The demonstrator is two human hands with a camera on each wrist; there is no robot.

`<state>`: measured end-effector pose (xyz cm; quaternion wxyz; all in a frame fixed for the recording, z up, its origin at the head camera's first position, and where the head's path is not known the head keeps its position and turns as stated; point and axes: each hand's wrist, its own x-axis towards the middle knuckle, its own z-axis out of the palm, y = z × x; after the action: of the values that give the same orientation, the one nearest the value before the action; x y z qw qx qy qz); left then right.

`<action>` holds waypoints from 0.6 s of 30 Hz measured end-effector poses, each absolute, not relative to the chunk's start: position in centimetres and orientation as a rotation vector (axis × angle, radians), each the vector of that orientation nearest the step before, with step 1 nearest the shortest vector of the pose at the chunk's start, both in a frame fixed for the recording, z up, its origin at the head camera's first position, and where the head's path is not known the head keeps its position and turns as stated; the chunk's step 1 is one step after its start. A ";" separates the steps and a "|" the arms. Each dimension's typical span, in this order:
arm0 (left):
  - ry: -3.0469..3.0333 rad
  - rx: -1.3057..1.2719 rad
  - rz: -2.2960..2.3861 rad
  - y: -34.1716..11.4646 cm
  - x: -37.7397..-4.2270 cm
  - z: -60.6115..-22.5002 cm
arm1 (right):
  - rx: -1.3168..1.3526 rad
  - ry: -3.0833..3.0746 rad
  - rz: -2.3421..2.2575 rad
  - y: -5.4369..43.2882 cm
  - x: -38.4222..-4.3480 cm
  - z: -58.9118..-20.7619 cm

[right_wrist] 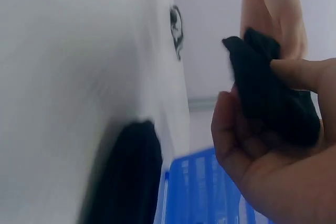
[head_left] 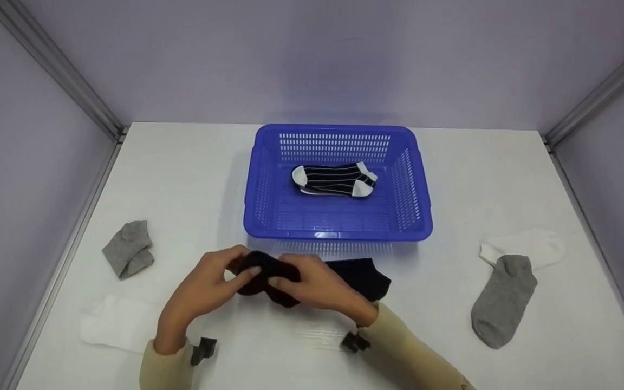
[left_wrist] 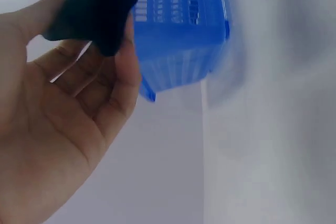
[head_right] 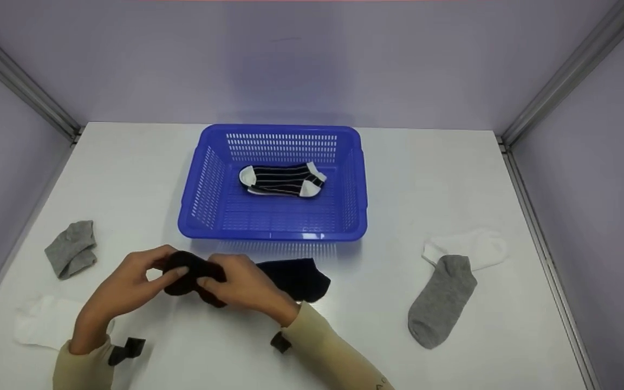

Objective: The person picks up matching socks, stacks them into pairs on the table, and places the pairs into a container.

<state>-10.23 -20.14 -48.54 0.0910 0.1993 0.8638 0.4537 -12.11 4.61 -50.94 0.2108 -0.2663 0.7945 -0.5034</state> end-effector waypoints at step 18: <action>2.493 0.517 1.324 -11.7 -8.7 -52.3 | -0.397 2.280 -1.378 16.7 -11.0 -53.0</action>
<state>-8.73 -11.66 -52.32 0.1353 0.1786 0.8607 0.4571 -11.01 16.74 -53.01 0.2222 -0.1436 0.8254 -0.4987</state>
